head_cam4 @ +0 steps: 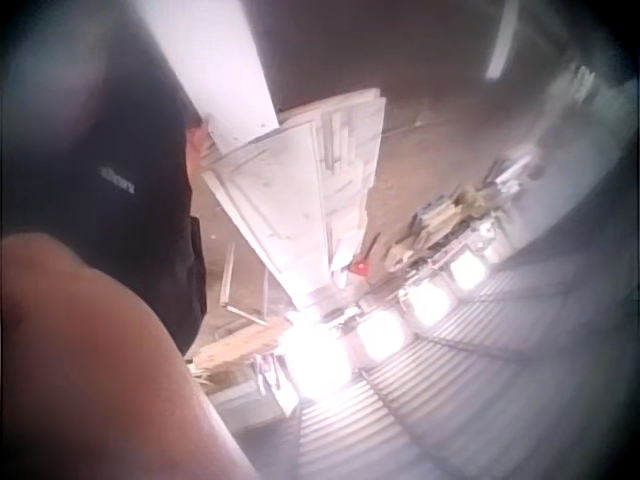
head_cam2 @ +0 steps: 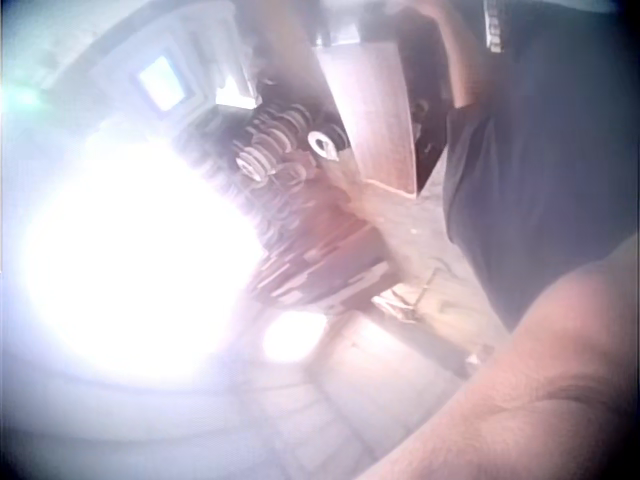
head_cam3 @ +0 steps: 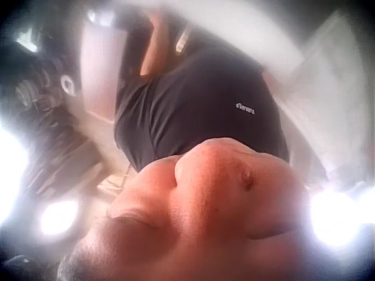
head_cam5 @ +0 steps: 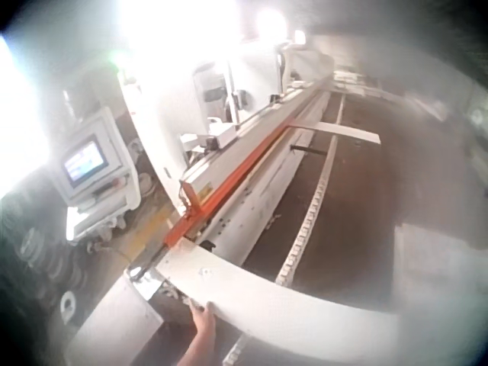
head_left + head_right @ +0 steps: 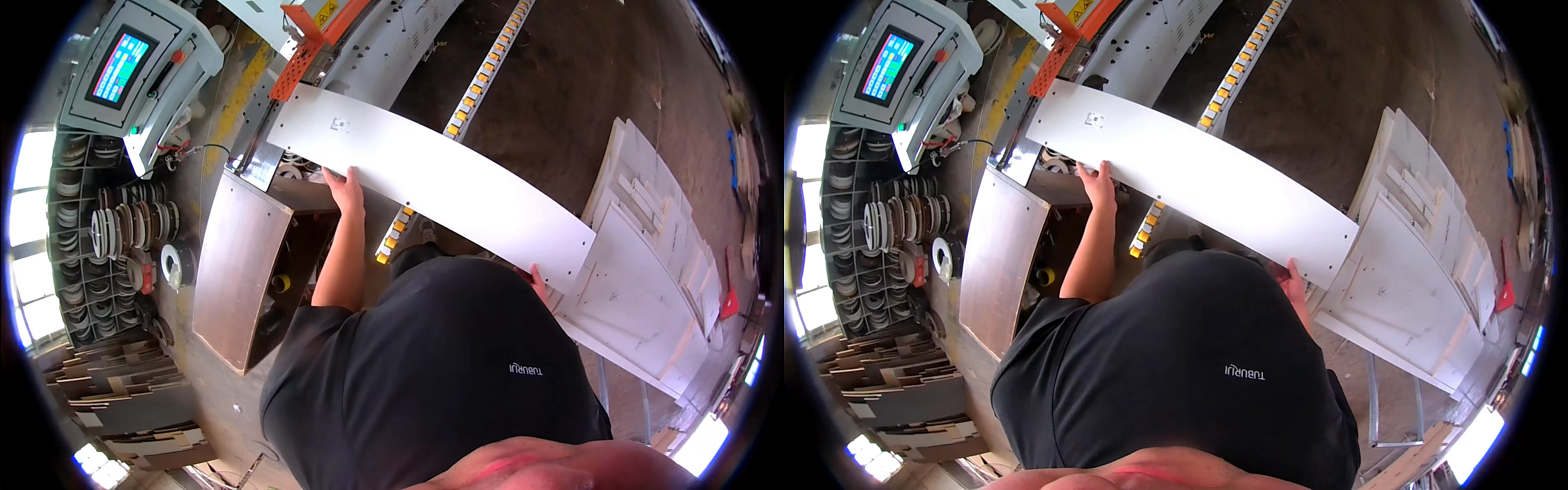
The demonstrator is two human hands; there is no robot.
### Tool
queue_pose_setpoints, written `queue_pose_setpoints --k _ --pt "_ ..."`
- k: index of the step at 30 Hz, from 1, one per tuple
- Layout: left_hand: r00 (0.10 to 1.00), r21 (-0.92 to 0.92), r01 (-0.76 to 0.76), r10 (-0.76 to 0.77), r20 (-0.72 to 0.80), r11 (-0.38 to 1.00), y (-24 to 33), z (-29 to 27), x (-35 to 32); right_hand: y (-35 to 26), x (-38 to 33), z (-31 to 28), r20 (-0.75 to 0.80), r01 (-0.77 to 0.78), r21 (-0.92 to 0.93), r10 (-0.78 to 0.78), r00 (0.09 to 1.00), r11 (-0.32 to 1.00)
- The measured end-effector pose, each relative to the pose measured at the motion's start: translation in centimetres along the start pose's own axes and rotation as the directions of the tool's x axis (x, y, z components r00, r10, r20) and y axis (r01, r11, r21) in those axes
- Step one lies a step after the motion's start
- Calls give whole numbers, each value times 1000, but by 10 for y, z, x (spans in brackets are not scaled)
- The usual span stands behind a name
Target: The person repeatedly picks up white rectangular panels from a stack and places them onto a conveyor belt. Using a handheld tool, the person scans or marks each panel before moving it to a separate stack on a metal rack. The task involves repetitive handling of multiple identical panels in a manufacturing setting.
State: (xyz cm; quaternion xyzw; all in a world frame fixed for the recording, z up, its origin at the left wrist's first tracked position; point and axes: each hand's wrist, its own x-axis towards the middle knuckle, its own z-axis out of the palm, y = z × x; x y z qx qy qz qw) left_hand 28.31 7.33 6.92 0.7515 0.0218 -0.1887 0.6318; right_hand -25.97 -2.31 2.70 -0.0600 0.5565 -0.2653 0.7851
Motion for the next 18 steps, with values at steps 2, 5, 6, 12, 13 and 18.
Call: queue_pose_setpoints --k 2,5,6,12,13,18 --pt "998 -10 62 -62 4 998 7 -6 18 1 1 11 28 -39 -41 40 999 998" --pt "998 -39 52 -53 -18 998 16 -8 39 4 -19 55 0 -99 -51 99 995 994" --pt "999 -77 -9 6 -36 997 10 -9 53 3 -24 65 -22 -119 -45 118 993 992" --pt "997 -225 64 -74 -38 972 15 -2 67 8 0 62 7 -127 -59 128 992 990" --pt "997 -227 63 -70 -19 972 12 -4 71 9 4 58 -1 -101 -63 101 995 993" --pt "997 -307 71 -61 44 949 12 8 80 -10 -4 87 25 -76 -117 80 996 990"
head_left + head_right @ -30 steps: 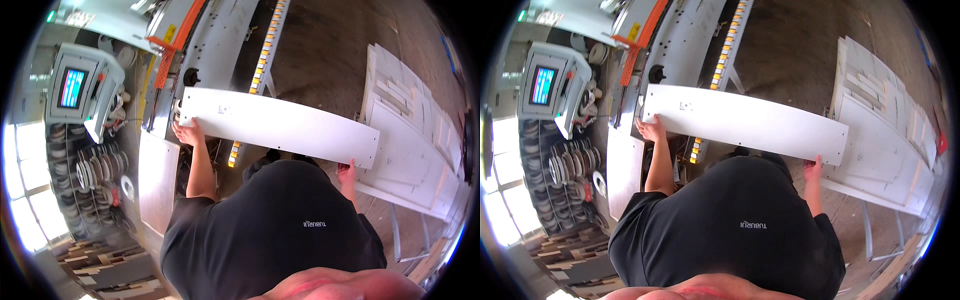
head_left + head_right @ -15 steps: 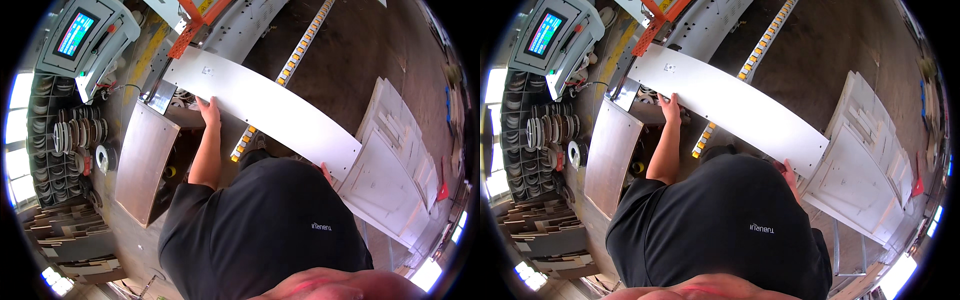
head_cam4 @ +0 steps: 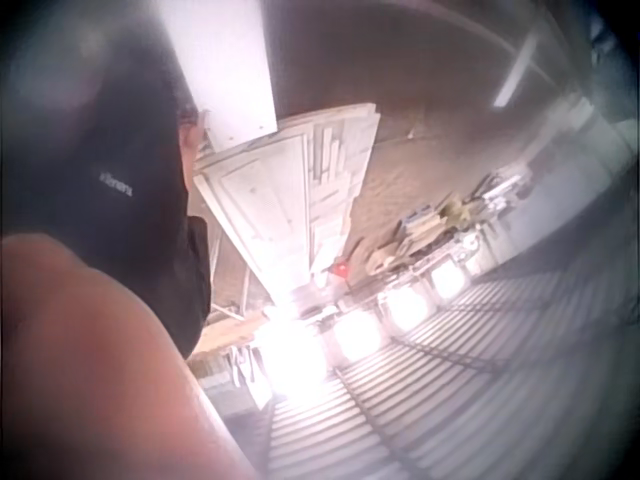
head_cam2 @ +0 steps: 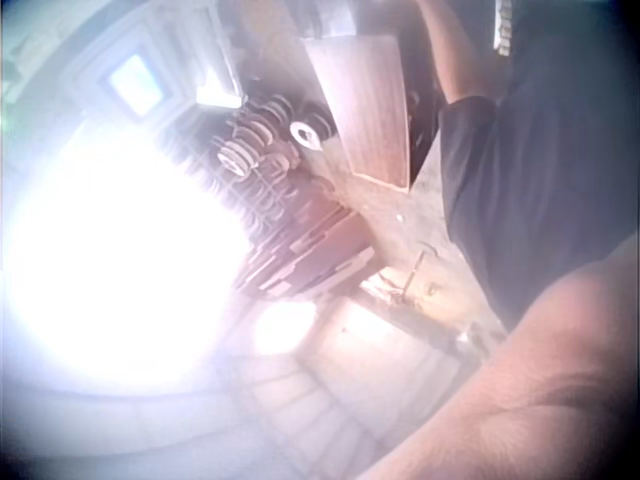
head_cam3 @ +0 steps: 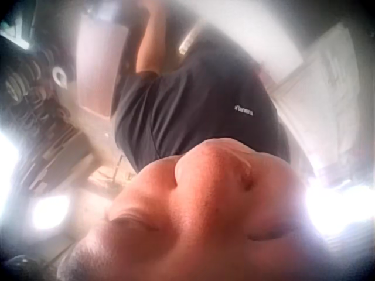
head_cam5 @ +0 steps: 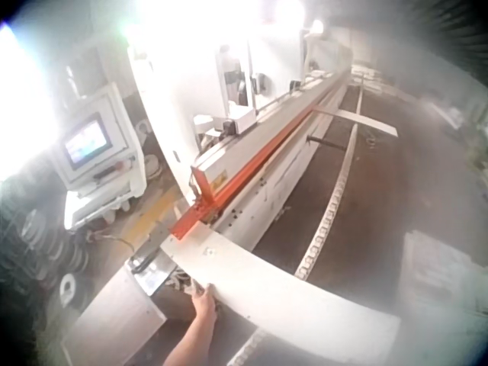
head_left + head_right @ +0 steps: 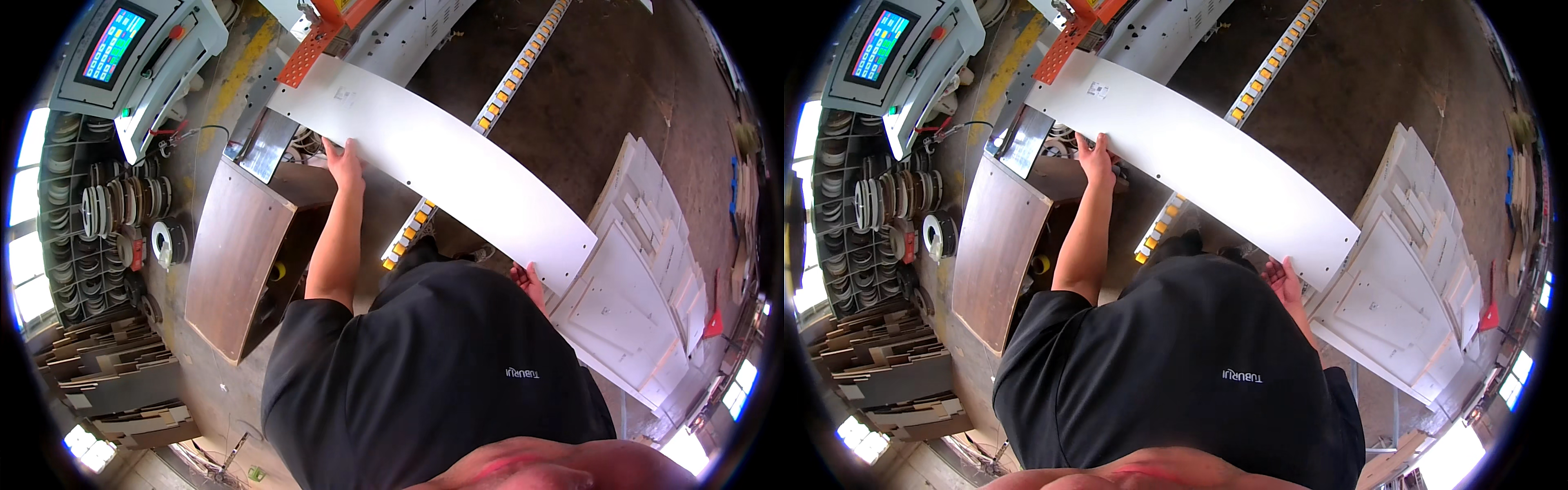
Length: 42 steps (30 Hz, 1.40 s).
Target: The person repeatedly picks up white rectangular panels from a stack and places them onto a conveyor belt. Using a handheld tool, the person scans or marks each panel before moving it to a separate stack on a metal rack. The task involves repetitive handling of multiple identical panels in a manufacturing setting.
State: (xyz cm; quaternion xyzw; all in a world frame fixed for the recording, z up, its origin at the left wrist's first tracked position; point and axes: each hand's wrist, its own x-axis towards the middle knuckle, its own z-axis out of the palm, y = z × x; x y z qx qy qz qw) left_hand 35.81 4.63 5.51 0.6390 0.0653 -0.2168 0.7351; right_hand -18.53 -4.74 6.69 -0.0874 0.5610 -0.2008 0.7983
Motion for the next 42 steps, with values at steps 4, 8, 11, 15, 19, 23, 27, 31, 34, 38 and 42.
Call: queue_pose_setpoints --k 4,8,11,15,19,23,27,31,34,38,42 --pt "1000 -50 -2 3 16 999 2 36 12 -28 13 6 37 -30 21 29 999 999" --pt "999 -31 23 -21 40 999 6 71 25 -60 33 22 2 31 22 -31 1000 999" --pt "995 -31 60 -57 78 998 10 97 34 -81 52 28 3 67 30 -67 998 997" --pt "993 -86 48 -38 114 995 1 139 55 -111 75 31 -5 106 71 -106 994 992" --pt "950 16 194 -192 246 981 -13 133 108 -137 103 41 76 167 102 -175 982 981" --pt "989 352 16 -68 134 936 0 167 67 -144 97 50 147 382 -10 -376 915 924" --pt "866 359 -68 -123 484 931 -12 188 -34 -124 90 7 19 333 -457 -366 931 825" --pt "589 537 -77 -396 705 840 -67 199 -170 -57 156 -174 95 279 -943 -658 747 180" --pt "418 747 -78 -658 626 661 -128 152 -230 -80 99 -226 -335 26 -835 -544 769 550" --pt "133 823 -311 -836 533 475 -191 92 -257 -88 65 -340 -635 -233 -740 -540 552 631" --pt "79 707 -583 -838 540 401 -224 40 -235 -92 35 -395 -789 -415 -580 -359 498 701"
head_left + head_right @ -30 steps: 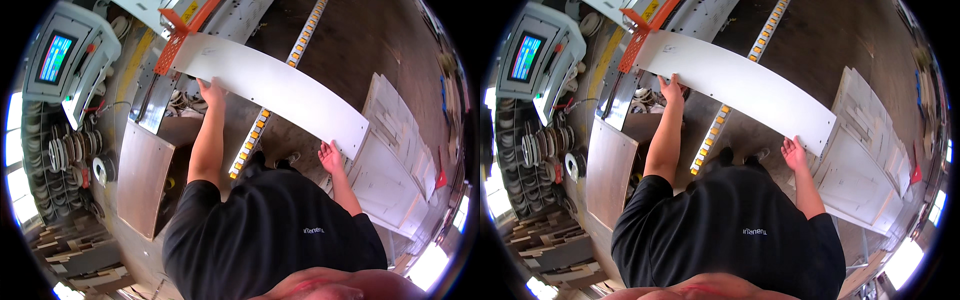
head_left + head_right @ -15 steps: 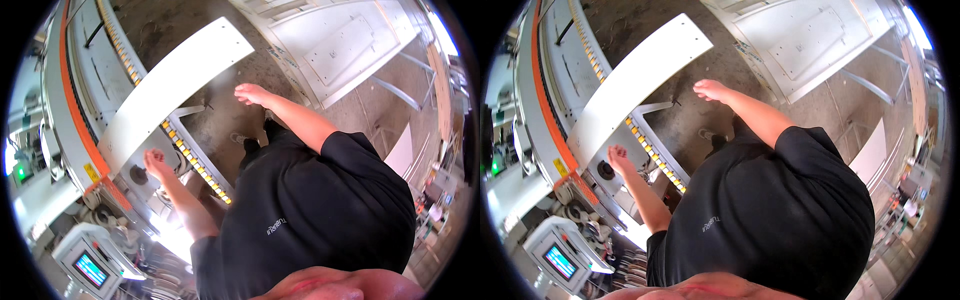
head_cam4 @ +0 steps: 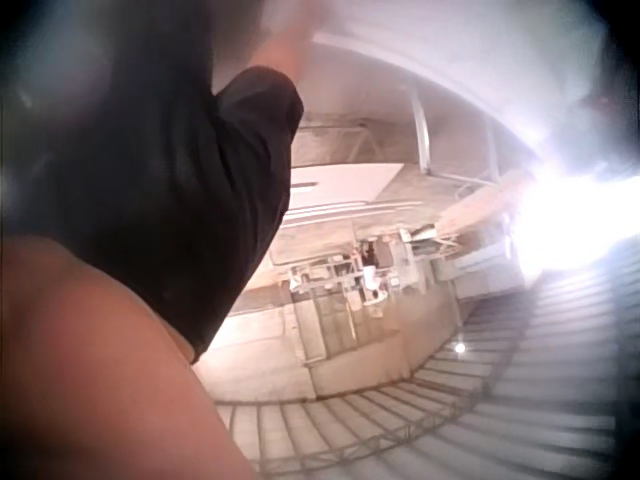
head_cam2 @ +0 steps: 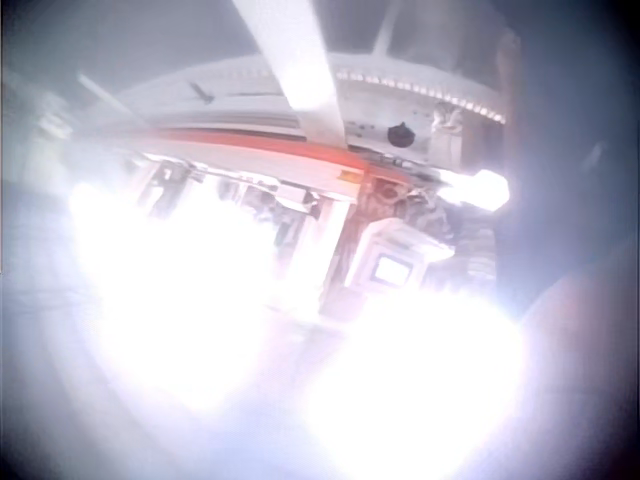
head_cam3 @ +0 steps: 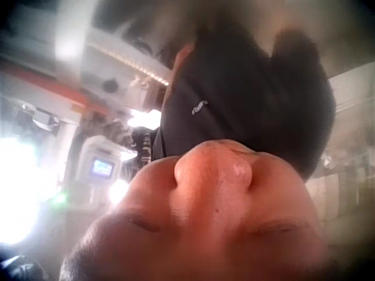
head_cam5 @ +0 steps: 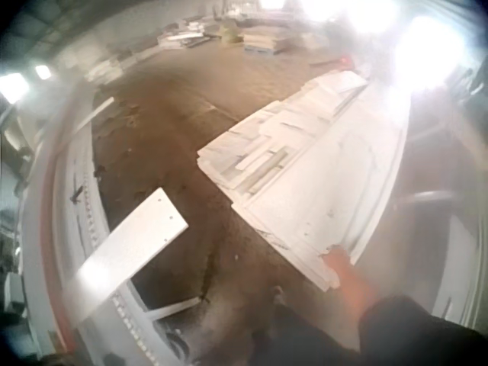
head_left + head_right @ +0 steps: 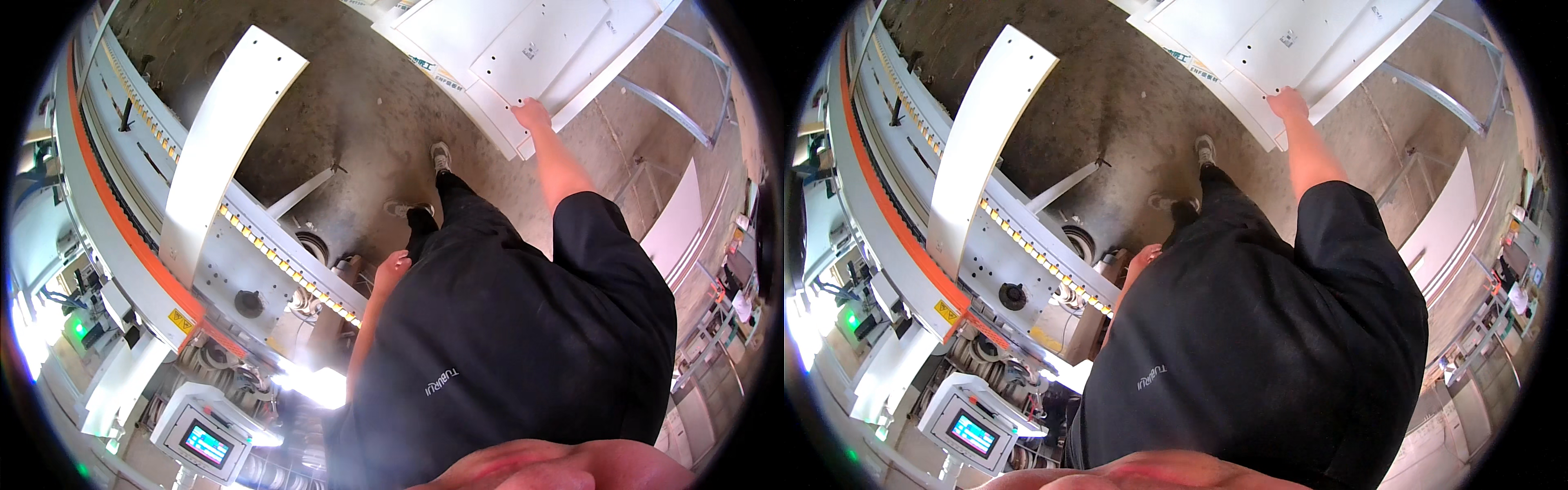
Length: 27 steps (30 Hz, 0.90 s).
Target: The person repeatedly picks up white rectangular panels from a stack and places them onto a conveyor belt. Using a handheld tool, the person scans or marks each panel before moving it to a separate stack on a metal rack. The task involves repetitive handling of multiple identical panels in a manufacturing setting.
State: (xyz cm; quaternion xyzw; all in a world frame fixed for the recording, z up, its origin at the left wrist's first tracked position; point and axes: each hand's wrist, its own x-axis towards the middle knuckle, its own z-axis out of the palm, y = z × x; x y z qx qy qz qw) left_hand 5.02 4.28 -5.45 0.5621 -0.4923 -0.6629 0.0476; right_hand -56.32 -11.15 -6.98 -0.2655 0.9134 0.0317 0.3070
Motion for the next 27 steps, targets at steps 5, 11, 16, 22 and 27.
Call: queue_pose_setpoints --k 5,11,16,22,27 --pt "993 363 87 -54 -102 928 67 -20 14 15 14 4 -25 45 29 -45 999 999" --pt "993 358 102 -72 -96 928 115 -28 89 16 22 12 -91 178 15 -176 980 984" --pt "998 226 50 -59 31 973 176 9 178 1 12 32 -89 313 16 -311 946 950" --pt "994 -112 57 -45 101 992 215 90 286 -47 -70 72 -26 418 91 -417 908 904" --pt "957 -486 201 -276 -88 851 227 120 321 -33 -88 65 167 550 288 -607 777 784"
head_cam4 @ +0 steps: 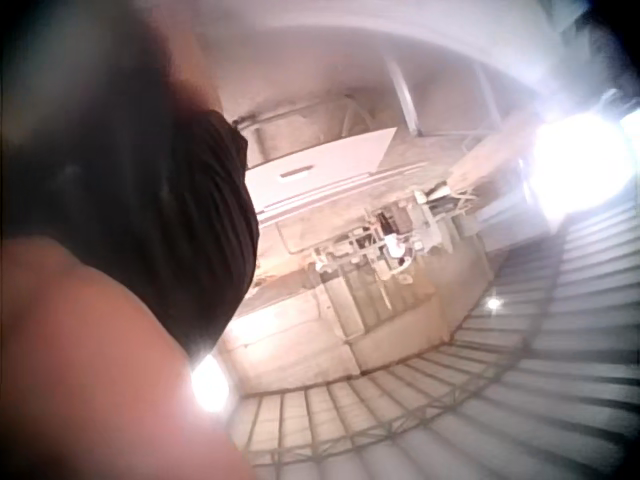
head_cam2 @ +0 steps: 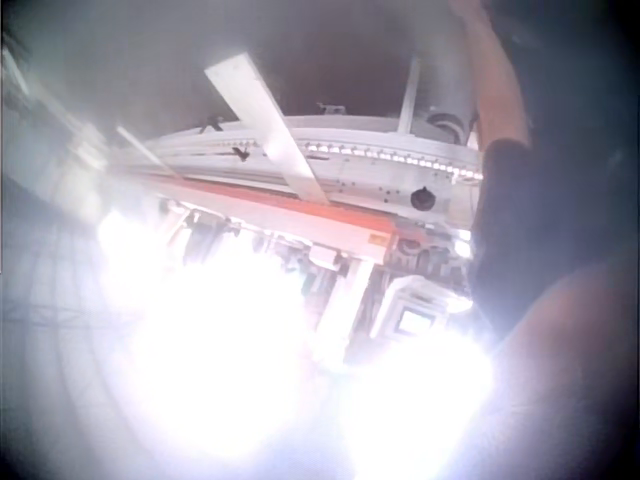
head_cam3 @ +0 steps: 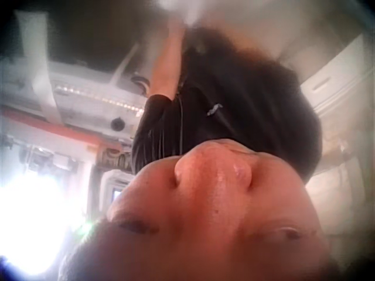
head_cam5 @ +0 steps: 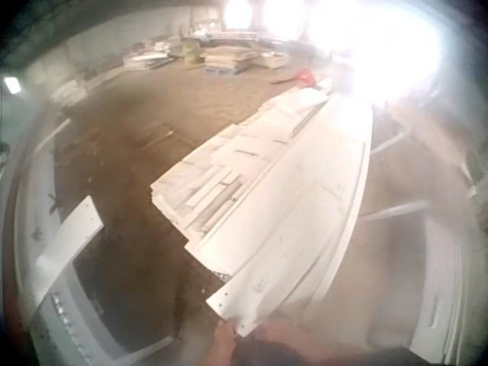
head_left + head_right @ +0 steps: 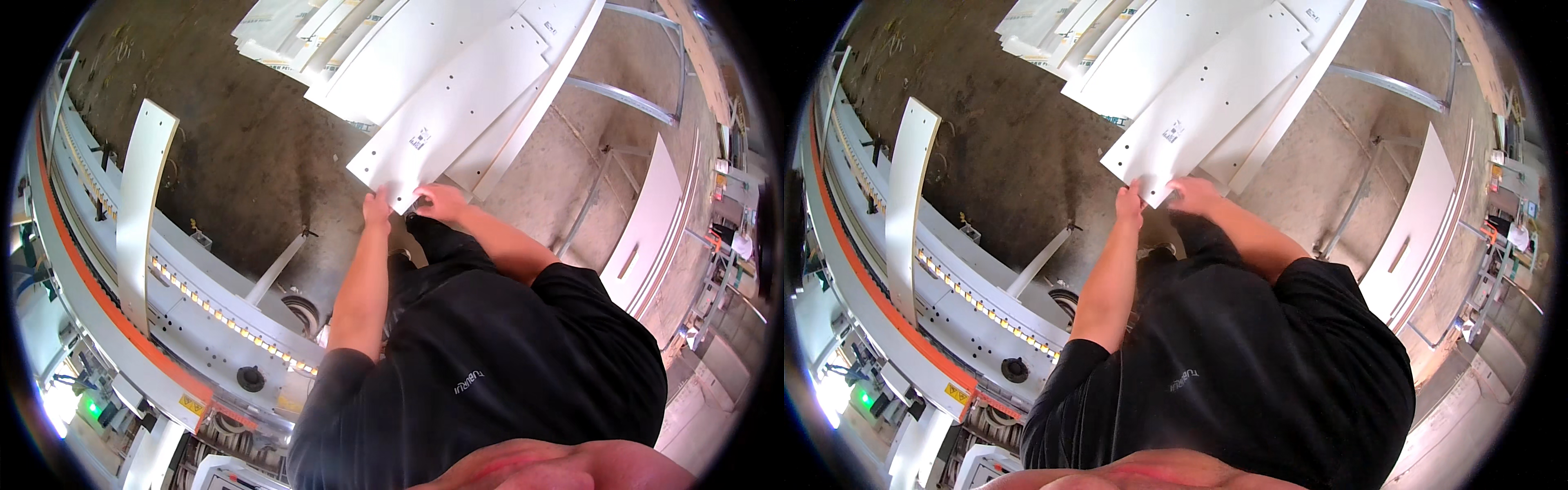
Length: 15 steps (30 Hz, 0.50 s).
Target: The person repeatedly picks up white rectangular panels from a stack and places them onto a conveyor belt. Using a handheld tool, the person scans or marks each panel before moving it to a separate stack on a metal rack. The task involves repetitive handling of multiple identical panels in a manufacturing setting.
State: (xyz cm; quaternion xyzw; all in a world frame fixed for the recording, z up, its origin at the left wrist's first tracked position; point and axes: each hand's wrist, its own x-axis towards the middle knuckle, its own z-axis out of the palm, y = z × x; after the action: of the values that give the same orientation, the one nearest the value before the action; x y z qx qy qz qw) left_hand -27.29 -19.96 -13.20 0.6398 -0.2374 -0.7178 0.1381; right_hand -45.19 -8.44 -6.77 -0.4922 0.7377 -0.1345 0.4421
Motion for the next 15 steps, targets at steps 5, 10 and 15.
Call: queue_pose_setpoints --k 5,10,15 --pt "994 -4 -69 68 -84 998 20 -67 -42 67 7 -65 -20 -454 475 525 851 754" --pt "961 -209 -216 170 -220 954 20 -171 -127 125 10 -95 56 -334 914 746 664 229" --pt "829 -273 -382 197 -523 883 13 -256 -235 122 33 -74 89 -59 996 706 703 -67"
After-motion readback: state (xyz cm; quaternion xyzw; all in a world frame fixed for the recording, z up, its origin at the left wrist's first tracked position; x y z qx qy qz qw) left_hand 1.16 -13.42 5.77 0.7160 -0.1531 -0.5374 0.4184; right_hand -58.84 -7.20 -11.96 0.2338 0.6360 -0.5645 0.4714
